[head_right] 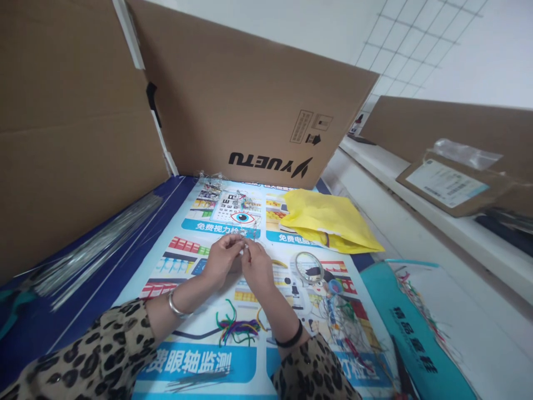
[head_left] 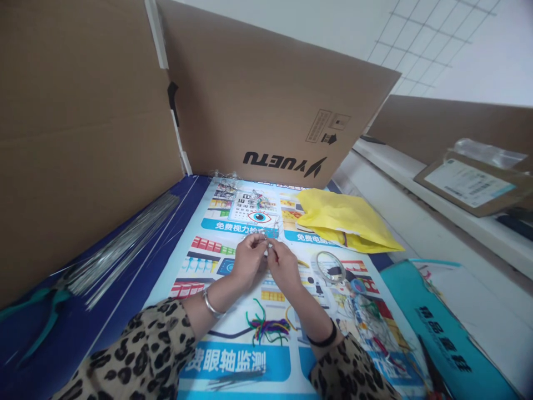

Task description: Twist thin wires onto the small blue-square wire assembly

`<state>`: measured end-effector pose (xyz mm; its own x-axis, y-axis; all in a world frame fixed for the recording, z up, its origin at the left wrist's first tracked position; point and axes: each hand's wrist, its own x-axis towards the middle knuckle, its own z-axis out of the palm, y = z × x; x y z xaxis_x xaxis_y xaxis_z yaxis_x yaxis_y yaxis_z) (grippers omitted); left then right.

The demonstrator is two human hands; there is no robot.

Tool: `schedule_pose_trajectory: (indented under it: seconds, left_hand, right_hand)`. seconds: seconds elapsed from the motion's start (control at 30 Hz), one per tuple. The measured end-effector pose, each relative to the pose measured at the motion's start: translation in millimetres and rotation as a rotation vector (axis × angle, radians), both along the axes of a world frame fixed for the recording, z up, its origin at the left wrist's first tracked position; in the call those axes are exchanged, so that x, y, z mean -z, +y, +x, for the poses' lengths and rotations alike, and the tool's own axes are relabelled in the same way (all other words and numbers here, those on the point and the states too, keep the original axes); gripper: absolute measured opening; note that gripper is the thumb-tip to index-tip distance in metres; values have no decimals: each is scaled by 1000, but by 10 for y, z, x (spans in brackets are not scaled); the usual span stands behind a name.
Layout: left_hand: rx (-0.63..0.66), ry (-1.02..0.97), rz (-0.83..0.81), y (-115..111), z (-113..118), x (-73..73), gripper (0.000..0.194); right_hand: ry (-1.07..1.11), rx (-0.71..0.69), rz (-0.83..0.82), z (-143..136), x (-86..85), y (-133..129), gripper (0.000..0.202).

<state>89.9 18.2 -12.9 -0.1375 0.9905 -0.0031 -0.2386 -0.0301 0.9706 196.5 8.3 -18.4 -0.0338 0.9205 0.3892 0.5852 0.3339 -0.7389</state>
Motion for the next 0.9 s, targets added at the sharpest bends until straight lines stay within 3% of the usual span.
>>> schedule_pose_trajectory:
  seconds: [0.23,0.43,0.6,0.73,0.9]
  left_hand:
    - [-1,77,27,67,-4,-79,10]
    - [-23,166,48,194,-75,-110,7]
    - [-80,264,96,309,-240,-196,1]
    - [-134,330,113,394,-404,-253,8]
    - [-86,404,90,525,-662,-289,9]
  right_hand:
    - [263,35,-96,53,-58,25,23]
    - [557,24,-215,144,-99,67,30]
    - [721,1,-255,185,-117,100,25]
    - [808,-5,-277,188,-114,107,23]
    - [883,-15,-300,177,-109,112,22]
